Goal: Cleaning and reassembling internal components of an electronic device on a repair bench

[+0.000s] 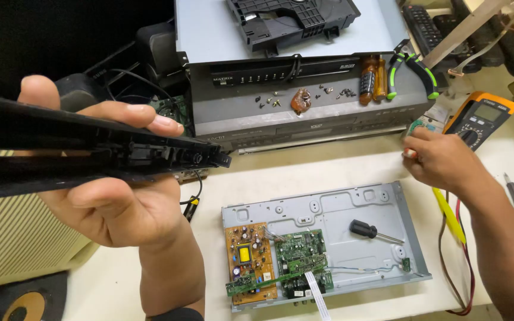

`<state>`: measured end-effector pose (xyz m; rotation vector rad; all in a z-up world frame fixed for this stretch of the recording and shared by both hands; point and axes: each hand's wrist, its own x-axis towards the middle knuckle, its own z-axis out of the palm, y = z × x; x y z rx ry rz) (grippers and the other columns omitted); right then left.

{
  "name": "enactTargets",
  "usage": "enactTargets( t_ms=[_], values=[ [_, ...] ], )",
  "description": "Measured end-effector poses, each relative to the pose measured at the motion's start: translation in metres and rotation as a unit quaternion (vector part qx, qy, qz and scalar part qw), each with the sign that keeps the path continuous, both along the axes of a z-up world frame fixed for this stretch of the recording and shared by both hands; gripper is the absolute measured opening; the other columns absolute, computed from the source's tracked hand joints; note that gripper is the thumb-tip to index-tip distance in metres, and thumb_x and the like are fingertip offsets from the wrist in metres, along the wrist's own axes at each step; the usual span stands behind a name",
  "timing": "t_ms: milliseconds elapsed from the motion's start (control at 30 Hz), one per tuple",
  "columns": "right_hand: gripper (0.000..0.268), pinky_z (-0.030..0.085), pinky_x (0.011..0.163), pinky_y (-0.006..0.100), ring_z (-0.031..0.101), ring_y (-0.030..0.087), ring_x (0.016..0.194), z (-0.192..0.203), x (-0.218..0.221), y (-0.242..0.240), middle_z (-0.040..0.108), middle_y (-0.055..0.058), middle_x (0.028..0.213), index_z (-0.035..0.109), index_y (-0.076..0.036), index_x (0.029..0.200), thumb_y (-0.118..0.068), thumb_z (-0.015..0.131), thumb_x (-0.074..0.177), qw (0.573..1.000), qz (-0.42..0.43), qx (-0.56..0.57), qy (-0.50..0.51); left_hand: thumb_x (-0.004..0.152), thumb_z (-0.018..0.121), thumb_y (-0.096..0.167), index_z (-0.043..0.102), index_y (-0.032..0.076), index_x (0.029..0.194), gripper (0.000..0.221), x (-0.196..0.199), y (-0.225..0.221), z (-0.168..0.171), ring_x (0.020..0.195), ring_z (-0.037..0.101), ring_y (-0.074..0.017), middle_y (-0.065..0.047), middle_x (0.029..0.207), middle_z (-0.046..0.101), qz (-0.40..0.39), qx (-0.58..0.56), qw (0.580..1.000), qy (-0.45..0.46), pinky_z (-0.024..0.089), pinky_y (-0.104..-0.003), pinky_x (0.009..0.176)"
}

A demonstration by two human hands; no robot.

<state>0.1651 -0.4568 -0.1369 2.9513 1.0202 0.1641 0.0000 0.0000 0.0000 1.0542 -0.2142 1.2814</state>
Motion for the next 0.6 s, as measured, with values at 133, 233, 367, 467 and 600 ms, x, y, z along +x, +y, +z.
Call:
enactTargets(
  t_ms=[133, 233, 367, 467, 600],
  values=[
    [0.008, 0.055, 0.061, 0.046, 0.061, 0.027, 0.075, -0.027, -0.016, 0.05, 0.058, 0.003, 0.092, 0.057, -0.015, 0.087, -0.016, 0.063, 0.082, 0.995, 0.096, 0.039, -0.001, 0.1, 0.061, 0.057, 0.028, -0.011, 0.157, 0.095, -0.001, -0.008, 0.006, 0.09, 0.067, -0.0319, -0.029, 0.157, 0.047, 0.003, 0.033, 0.999, 0.023, 0.067, -0.046, 0.062],
    [0.018, 0.044, 0.053, 0.049, 0.052, 0.034, 0.064, -0.039, -0.037, 0.1, 0.05, 0.009, 0.09, 0.048, -0.014, 0.09, -0.018, 0.064, 0.082, 0.979, 0.172, 0.103, 0.047, 0.1, 0.06, 0.055, 0.028, -0.009, 0.156, 0.091, 0.001, -0.009, 0.003, 0.087, 0.067, -0.0343, -0.032, 0.162, 0.043, -0.005, 0.036, 0.999, 0.012, 0.067, -0.048, 0.061],
    [0.023, 0.053, 0.05, 0.039, 0.058, 0.028, 0.069, -0.019, -0.057, 0.144, 0.059, 0.014, 0.103, 0.054, -0.007, 0.093, 0.002, 0.07, 0.078, 0.942, 0.28, 0.183, 0.016, 0.101, 0.061, 0.052, 0.034, -0.011, 0.152, 0.086, 0.002, -0.004, 0.0, 0.092, 0.068, -0.0356, -0.025, 0.169, 0.033, 0.006, 0.044, 0.999, 0.0, 0.068, -0.049, 0.059],
    [0.017, 0.053, 0.047, 0.033, 0.06, 0.023, 0.062, 0.006, -0.055, 0.132, 0.065, 0.012, 0.102, 0.057, -0.007, 0.089, 0.002, 0.069, 0.081, 0.95, 0.243, 0.195, -0.012, 0.098, 0.062, 0.053, 0.034, -0.01, 0.153, 0.087, 0.0, 0.0, 0.003, 0.094, 0.069, -0.0339, -0.023, 0.172, 0.031, 0.011, 0.018, 1.0, -0.001, 0.069, -0.048, 0.059],
    [0.011, 0.046, 0.056, 0.05, 0.054, 0.038, 0.059, -0.005, -0.048, 0.101, 0.054, 0.007, 0.085, 0.05, -0.012, 0.082, -0.011, 0.061, 0.082, 0.989, 0.017, 0.141, 0.045, 0.103, 0.06, 0.05, 0.038, -0.006, 0.152, 0.077, 0.001, 0.005, -0.003, 0.098, 0.069, -0.0362, -0.025, 0.175, 0.03, 0.019, 0.023, 0.999, -0.029, 0.07, -0.05, 0.06]
  ],
)
